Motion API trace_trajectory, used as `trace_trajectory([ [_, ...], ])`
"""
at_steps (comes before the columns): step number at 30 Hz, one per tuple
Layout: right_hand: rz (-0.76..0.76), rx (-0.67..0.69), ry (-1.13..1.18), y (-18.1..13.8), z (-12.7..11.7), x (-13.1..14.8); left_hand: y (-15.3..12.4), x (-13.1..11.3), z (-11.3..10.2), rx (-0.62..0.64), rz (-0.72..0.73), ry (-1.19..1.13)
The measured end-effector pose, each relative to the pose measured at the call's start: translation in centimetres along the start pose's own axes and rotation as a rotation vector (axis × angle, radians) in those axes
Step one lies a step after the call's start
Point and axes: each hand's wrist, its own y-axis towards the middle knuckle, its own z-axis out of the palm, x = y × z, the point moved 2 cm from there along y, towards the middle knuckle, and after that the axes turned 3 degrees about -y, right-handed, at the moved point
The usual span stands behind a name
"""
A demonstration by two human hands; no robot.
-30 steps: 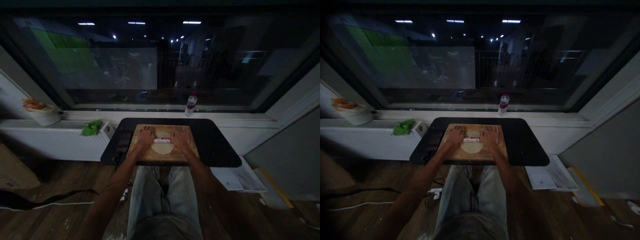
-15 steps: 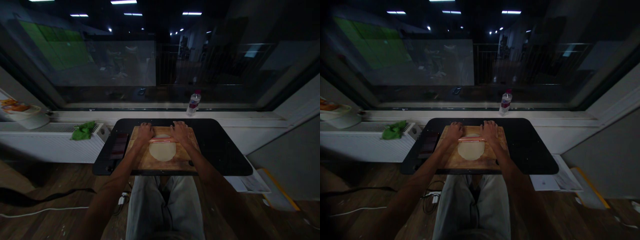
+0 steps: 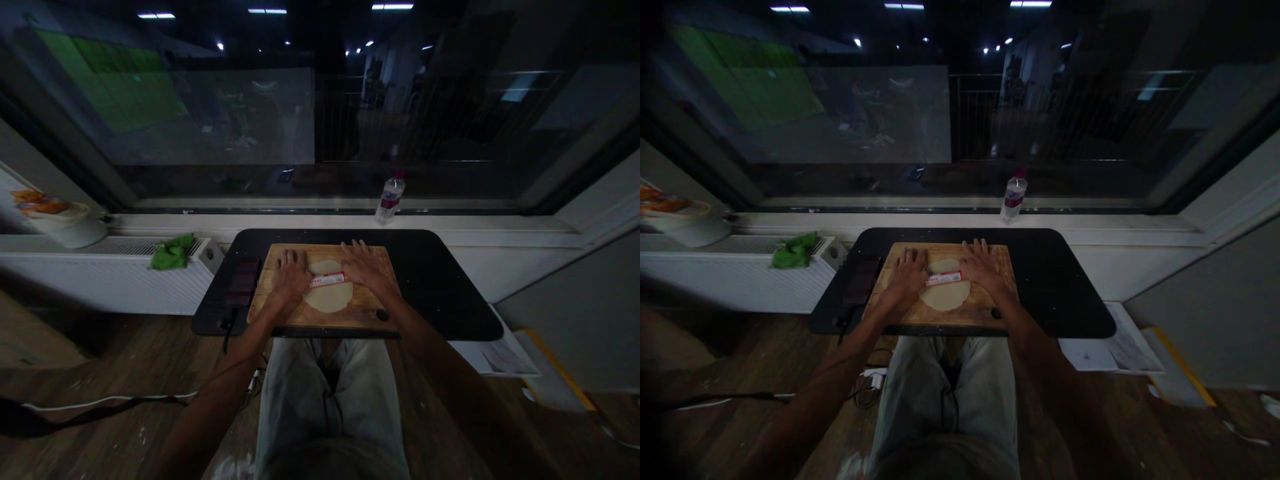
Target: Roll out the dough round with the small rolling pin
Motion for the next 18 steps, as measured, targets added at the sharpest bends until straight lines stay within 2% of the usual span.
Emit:
trace_trajectory([
  [7, -0.006, 0.026, 0.021, -2.0, -0.2, 0.1, -4.3, -1.4, 0.2, -0.140, -0.001, -0.023],
  [18, -0.062, -0.129, -0.008, -5.5, 0.9, -0.5, -8.5, -3.2, 0.4, -0.146, -0.024, -0.069],
])
